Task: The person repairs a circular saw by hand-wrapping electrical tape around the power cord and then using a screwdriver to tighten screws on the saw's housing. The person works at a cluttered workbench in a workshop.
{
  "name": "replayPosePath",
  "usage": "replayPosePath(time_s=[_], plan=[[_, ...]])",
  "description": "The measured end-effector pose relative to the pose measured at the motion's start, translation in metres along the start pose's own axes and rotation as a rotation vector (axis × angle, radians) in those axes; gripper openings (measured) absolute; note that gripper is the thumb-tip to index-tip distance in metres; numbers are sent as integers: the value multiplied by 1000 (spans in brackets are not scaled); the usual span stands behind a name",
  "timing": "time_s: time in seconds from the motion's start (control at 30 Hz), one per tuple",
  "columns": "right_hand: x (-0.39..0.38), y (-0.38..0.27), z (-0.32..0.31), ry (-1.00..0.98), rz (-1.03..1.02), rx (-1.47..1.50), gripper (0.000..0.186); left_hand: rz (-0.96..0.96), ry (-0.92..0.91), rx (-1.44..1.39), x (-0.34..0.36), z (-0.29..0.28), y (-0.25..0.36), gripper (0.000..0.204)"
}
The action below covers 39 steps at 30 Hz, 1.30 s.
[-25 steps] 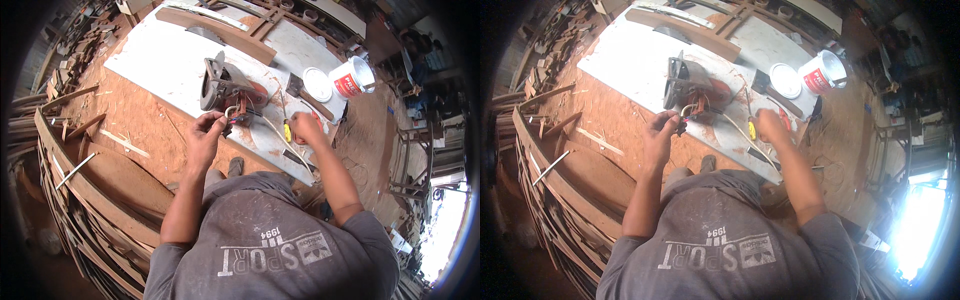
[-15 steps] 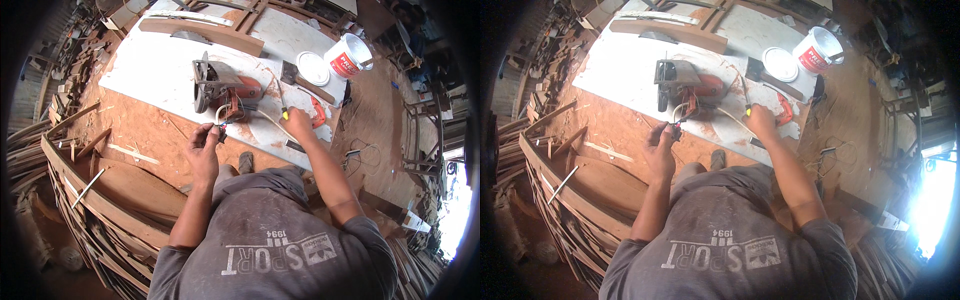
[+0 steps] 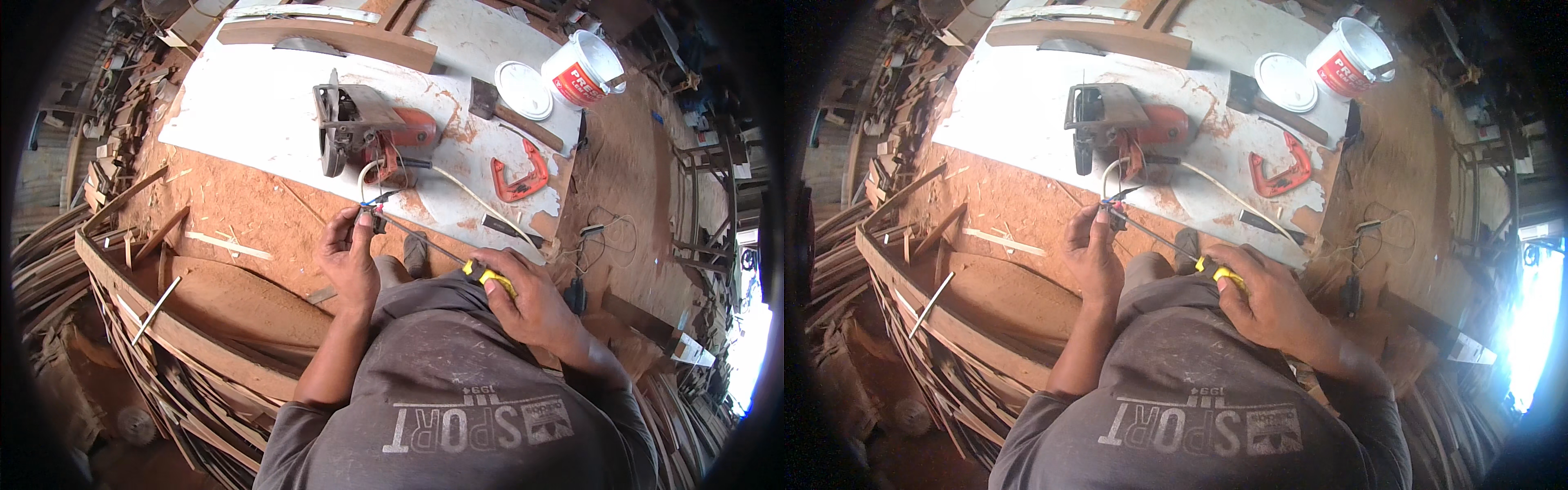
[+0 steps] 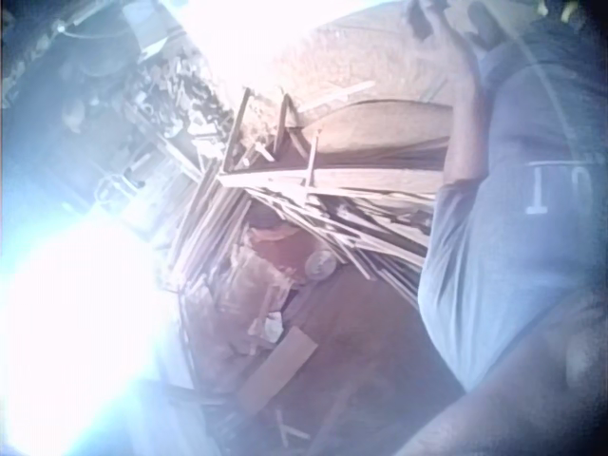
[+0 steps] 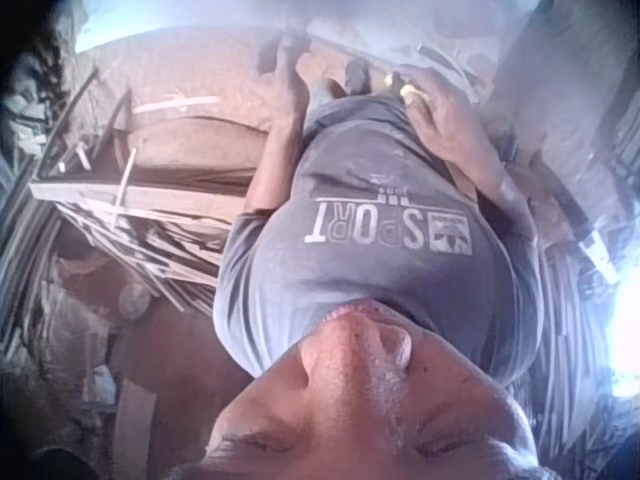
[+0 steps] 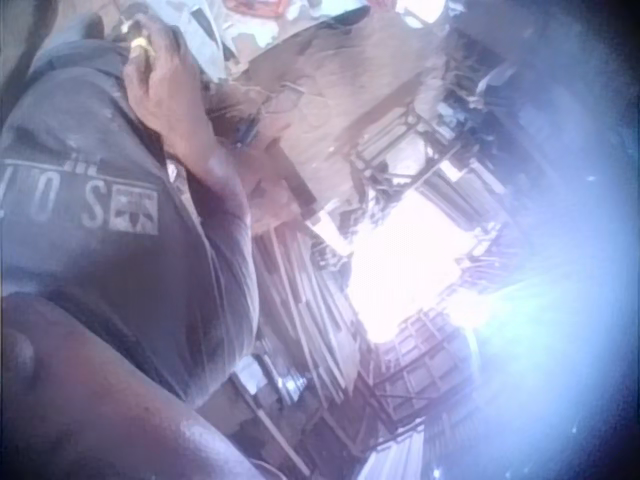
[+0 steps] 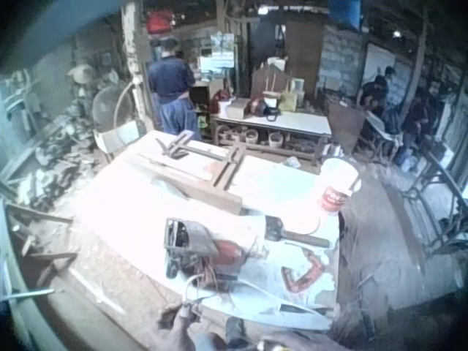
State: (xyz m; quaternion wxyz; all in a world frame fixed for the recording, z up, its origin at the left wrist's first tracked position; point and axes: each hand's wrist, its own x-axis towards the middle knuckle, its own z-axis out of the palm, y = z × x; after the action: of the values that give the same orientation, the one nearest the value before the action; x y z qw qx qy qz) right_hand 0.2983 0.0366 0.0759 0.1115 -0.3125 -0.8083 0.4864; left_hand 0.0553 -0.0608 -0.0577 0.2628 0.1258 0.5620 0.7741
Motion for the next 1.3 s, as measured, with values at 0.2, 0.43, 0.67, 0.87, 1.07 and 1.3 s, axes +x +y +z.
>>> replayPosePath(time_s=[0.2,0.43,0.67,0.87,1.07,1.3], plan=[[1,-4,5,-12,-3,11,42,-15,-13,-51,-1,-3,-4,16],[7,-4,3,-23,-20,4,41,-38,-12,-107,-3,2,0,17],[11,-4,-1,-35,-8,-26,41,-79,-27,-113,-3,-1,1,17],[12,-9,-3,13,-133,-249,43,-98,-26,-124,-3,0,5,18],[10,-19,-9,32,-156,-319,49,-107,-42,-91,-3,-1,4,18],[10,-28,-18,13,-182,-378,54,-25,-70,16,-2,-1,2,19]])
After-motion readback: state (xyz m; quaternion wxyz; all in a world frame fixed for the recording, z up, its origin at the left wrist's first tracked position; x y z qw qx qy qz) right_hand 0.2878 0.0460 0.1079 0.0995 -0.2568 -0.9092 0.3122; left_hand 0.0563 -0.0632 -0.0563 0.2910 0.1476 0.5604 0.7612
